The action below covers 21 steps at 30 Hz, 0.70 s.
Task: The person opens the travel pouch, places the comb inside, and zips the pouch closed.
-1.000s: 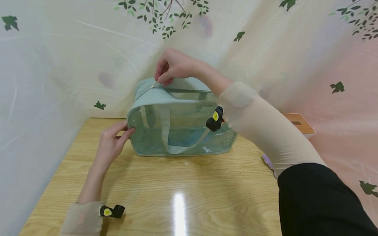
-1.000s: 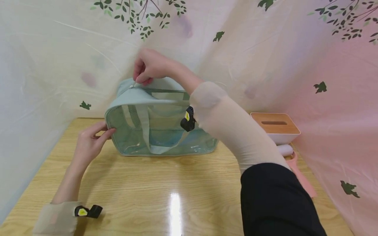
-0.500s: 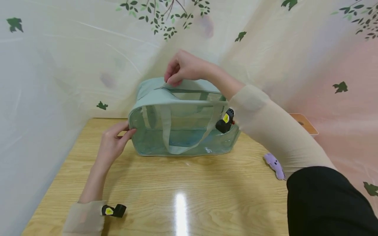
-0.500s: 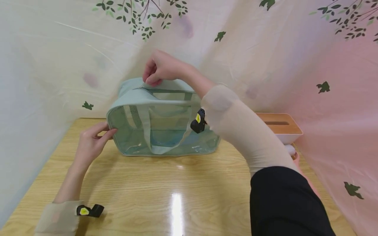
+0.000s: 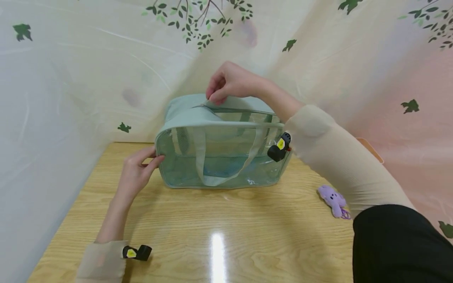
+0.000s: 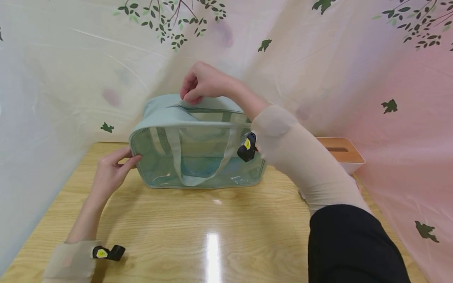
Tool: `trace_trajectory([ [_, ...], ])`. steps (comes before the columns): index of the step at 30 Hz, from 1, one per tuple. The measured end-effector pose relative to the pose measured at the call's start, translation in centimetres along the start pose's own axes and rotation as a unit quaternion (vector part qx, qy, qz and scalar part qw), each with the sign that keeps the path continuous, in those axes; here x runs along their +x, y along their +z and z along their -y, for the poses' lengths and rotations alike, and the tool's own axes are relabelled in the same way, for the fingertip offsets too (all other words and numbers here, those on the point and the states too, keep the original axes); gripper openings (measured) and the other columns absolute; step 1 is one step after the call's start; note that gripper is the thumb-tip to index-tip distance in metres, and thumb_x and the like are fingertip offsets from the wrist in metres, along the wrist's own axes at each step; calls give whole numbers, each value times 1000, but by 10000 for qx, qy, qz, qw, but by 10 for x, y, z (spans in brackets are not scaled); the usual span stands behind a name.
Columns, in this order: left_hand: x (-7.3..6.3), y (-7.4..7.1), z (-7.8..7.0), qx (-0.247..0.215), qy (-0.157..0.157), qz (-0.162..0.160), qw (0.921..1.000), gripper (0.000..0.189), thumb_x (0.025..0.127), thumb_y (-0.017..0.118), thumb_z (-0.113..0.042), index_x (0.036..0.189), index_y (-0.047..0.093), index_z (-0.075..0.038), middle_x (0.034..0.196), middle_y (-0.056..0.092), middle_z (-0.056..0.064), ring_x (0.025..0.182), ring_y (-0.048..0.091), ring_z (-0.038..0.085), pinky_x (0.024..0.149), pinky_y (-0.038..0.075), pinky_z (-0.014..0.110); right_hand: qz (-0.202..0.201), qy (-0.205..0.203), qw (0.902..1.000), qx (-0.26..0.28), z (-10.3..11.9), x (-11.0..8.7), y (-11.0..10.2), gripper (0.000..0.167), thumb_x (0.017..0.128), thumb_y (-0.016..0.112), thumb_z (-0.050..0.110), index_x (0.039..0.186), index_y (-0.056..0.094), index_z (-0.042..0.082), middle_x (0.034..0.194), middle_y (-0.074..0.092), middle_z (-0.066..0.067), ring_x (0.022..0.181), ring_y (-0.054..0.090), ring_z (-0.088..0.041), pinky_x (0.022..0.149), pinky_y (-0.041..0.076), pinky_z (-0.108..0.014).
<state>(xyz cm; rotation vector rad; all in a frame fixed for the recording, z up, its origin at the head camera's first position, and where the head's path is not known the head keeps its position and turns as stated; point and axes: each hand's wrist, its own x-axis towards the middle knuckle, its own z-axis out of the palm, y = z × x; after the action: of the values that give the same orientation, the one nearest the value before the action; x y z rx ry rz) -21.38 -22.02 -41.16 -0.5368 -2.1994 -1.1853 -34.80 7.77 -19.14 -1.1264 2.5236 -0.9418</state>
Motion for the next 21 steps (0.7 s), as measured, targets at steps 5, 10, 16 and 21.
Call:
trace_trajectory([
  [5,0,0,1,-15,5,24,10000,19,91,72,6,107,76,-3,100,77,15,95,60,-14,67,55,4,-8,57,9999,-87,-1,-6,-6,9,94,74,5,99,77,-1,85,77,-4,75,70,-13,74,62,-23],
  [10,0,0,1,-25,-15,37,10000,21,91,72,6,110,76,-3,101,77,15,95,60,-15,67,55,3,73,201,9997,-146,1,-11,-13,10,95,73,6,101,76,-2,88,77,-5,77,71,-12,75,62,-23],
  [16,-1,0,1,-14,-65,37,10000,21,91,72,6,110,76,-3,101,76,16,95,60,-15,67,55,3,174,344,9988,-316,2,-16,-22,11,95,73,6,101,76,-2,90,78,-5,78,72,-12,75,63,-23],
  [21,0,1,1,4,-25,37,10000,21,91,72,6,110,76,-3,101,77,16,95,60,-15,68,55,3,142,417,9977,-521,-4,-23,-28,10,96,72,7,102,77,0,88,78,-2,77,72,-11,75,63,-24],
])
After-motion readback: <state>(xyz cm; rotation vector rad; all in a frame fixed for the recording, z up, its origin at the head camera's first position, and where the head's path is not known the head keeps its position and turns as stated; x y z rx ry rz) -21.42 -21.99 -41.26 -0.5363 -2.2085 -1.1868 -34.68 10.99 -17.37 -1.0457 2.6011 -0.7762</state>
